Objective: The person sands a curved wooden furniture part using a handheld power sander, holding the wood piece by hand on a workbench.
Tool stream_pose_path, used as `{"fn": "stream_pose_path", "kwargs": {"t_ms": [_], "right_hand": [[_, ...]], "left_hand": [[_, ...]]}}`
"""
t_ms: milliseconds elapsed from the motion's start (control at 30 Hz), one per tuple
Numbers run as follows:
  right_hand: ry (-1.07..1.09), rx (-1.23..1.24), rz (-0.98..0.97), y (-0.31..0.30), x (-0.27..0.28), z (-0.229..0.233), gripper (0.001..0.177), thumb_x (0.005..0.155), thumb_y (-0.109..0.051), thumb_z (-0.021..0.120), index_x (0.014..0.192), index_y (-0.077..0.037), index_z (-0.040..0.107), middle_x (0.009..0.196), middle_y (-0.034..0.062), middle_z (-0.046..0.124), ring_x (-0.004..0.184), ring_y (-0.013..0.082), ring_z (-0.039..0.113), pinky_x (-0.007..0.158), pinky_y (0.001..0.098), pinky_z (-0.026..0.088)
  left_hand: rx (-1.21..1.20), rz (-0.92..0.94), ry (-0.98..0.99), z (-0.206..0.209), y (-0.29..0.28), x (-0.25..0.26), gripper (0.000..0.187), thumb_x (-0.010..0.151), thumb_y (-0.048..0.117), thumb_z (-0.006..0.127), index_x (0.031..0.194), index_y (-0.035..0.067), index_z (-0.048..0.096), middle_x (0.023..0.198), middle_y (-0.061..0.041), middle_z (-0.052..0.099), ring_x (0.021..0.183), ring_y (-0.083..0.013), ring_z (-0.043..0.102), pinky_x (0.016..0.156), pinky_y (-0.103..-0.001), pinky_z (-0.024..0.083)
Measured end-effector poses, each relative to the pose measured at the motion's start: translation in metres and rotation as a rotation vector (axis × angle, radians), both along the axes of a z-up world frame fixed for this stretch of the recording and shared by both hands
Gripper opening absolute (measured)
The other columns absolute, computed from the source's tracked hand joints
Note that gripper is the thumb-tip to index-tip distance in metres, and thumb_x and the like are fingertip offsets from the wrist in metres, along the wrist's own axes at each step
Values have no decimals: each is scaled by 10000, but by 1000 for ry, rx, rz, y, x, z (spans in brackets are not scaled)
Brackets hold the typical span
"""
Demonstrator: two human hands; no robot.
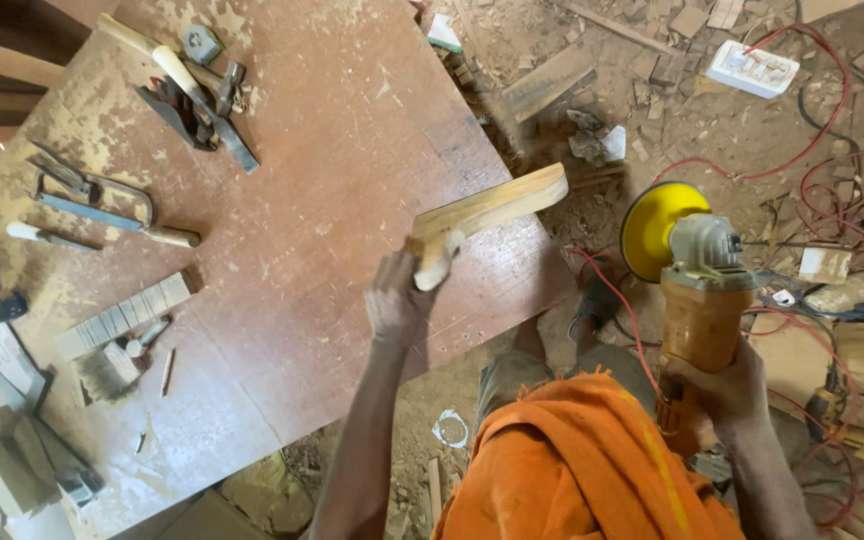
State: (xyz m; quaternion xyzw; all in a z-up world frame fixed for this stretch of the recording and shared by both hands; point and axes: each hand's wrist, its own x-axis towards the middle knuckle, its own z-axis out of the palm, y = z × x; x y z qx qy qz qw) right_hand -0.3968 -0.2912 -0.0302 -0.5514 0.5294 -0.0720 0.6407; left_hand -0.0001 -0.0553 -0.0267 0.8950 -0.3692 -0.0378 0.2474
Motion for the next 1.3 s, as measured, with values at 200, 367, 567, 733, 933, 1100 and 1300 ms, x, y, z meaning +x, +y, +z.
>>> {"fn": "stream_pose_path", "kwargs": {"t_ms": [200,367,567,733,933,1100,1300], "right_hand": [[102,-117,49,-10,-8,15,434,722,-93,822,1120,10,683,974,82,744,823,160,708,734,335,581],[197,-94,-1,-12,-23,29,396,781,-71,808,1149,6,682,956,103,740,802,187,705,733,354,579],[96,-72,-144,2,-51,24,465,768,-2,780,1215,10,652,1031,84,738,843,167,703,757,342,580],[65,-52,-177,10,-75,25,416,769,-5,788,1160,38,655,980,119,739,822,191,711,744,361,579],[214,-146,-85,-7,-74,13,492,722,-73,849,1169,14,666,1042,114,748,867,166,694,780,350,565],[53,-110,23,-25,-32,19,538,694,-169,830,1180,-29,648,1001,72,745,847,149,701,745,340,571],[207,-48,225,-19,52,31,583,629,-173,869,1155,-21,668,960,115,764,828,204,723,753,382,593]], "left_hand": [[285,-69,-48,-17,-11,-76,716,806,565,820,1262,51,615,1252,-188,641,1046,-287,630,829,-420,573],[299,25,105,-28,-58,-53,980,739,729,796,1371,31,524,1376,-224,542,1265,-373,502,1059,-528,422],[217,-253,116,-56,-176,-10,1204,567,559,925,1492,1,394,1274,-170,602,1188,-346,574,1015,-496,478],[370,-313,247,-39,-210,10,995,607,291,925,1478,122,475,1170,-113,672,983,-254,693,808,-385,608],[-130,145,272,55,-114,61,963,610,377,1026,1370,101,502,1176,-137,724,1064,-247,717,887,-398,619],[-63,258,411,86,-54,21,617,607,265,1006,1077,72,656,1009,-115,780,931,-232,753,815,-373,617],[-336,106,592,64,-6,-24,419,762,28,889,1148,6,727,1246,-148,750,1145,-188,705,1008,-338,572]]}}
